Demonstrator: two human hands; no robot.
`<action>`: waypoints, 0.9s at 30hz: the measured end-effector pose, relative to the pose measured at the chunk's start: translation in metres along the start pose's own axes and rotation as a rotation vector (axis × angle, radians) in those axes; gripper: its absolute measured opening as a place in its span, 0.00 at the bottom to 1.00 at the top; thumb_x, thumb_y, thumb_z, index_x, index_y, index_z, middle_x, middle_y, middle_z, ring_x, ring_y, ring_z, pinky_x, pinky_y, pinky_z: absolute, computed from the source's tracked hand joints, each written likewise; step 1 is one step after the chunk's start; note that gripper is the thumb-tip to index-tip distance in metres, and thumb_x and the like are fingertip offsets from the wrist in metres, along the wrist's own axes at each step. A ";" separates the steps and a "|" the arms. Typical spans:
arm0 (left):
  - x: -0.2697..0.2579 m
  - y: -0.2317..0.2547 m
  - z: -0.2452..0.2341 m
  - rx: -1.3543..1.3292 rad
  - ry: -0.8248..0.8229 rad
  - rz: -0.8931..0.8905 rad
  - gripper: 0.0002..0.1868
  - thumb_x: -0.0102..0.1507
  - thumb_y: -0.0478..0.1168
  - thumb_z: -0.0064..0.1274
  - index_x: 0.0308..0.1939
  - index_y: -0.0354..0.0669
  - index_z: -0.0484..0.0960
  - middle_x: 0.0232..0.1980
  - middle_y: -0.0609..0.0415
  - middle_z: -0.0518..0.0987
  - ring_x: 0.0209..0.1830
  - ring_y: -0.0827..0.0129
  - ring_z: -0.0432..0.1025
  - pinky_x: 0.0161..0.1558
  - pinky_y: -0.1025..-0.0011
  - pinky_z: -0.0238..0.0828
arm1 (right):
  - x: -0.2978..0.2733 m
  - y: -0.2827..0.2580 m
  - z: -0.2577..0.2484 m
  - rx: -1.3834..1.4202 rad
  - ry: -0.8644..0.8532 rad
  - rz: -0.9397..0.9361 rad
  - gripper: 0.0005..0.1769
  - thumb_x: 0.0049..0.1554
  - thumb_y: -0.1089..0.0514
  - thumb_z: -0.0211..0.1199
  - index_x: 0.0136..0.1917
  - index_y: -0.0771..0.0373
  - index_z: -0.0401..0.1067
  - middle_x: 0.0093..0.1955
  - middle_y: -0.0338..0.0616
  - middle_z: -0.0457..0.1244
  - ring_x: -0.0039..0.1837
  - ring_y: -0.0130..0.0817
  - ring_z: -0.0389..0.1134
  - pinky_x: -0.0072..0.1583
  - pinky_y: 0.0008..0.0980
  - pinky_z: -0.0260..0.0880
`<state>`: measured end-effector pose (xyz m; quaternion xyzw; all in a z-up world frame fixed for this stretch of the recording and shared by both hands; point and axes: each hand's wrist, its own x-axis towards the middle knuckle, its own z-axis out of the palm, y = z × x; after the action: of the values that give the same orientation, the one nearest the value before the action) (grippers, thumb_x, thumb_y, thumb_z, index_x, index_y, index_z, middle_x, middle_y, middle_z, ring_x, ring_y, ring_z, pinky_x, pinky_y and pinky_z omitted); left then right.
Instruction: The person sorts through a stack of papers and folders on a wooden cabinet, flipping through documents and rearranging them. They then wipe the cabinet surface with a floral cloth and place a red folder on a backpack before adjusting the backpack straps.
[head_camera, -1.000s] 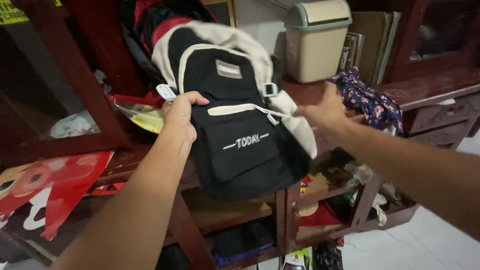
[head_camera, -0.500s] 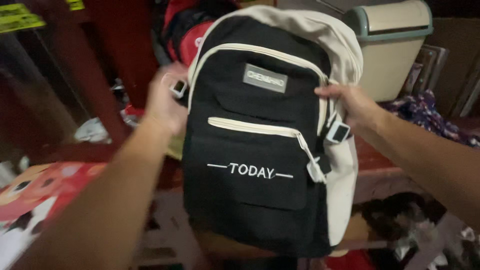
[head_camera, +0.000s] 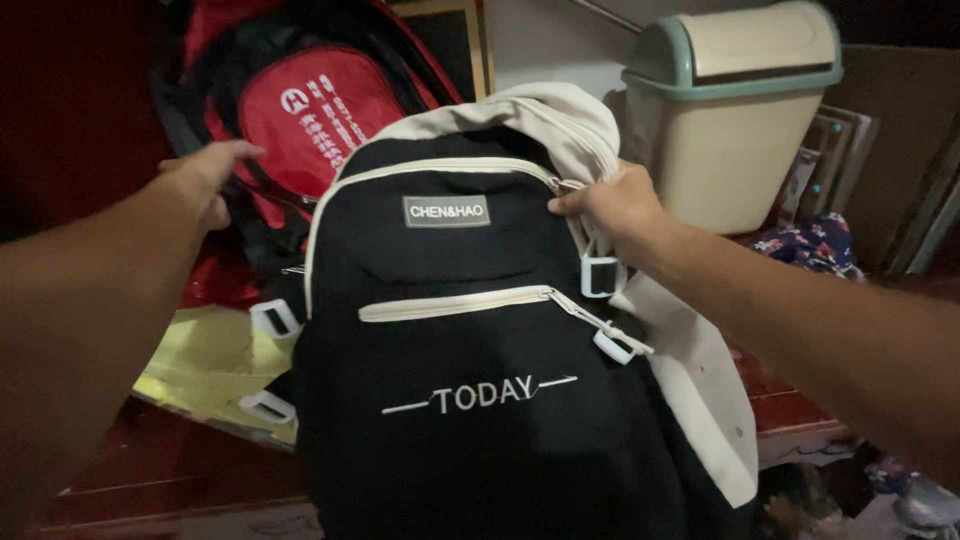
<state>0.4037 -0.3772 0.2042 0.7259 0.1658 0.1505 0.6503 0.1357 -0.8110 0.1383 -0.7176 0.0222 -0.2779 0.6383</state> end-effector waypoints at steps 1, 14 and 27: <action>0.003 -0.003 0.000 -0.117 -0.117 0.005 0.58 0.51 0.44 0.72 0.77 0.43 0.50 0.77 0.42 0.60 0.71 0.50 0.64 0.64 0.45 0.68 | 0.002 0.005 0.001 0.021 -0.009 -0.015 0.25 0.44 0.73 0.71 0.56 0.67 0.76 0.49 0.47 0.71 0.48 0.36 0.72 0.49 0.36 0.75; -0.080 0.019 0.035 -0.606 -0.222 0.511 0.21 0.56 0.34 0.65 0.53 0.40 0.81 0.50 0.50 0.86 0.49 0.61 0.80 0.55 0.59 0.78 | -0.012 0.007 -0.004 0.215 -0.010 -0.034 0.25 0.47 0.75 0.69 0.59 0.68 0.74 0.51 0.48 0.70 0.47 0.34 0.72 0.49 0.32 0.76; -0.230 0.040 -0.029 -0.937 -0.389 0.508 0.22 0.60 0.39 0.66 0.56 0.35 0.80 0.57 0.46 0.83 0.55 0.58 0.78 0.62 0.55 0.76 | -0.057 -0.044 -0.038 0.304 -0.025 -0.058 0.25 0.49 0.73 0.68 0.61 0.68 0.71 0.50 0.49 0.70 0.49 0.36 0.73 0.52 0.33 0.78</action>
<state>0.1865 -0.4558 0.2459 0.3913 -0.2214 0.2231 0.8649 0.0574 -0.8151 0.1593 -0.6165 -0.0487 -0.2873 0.7314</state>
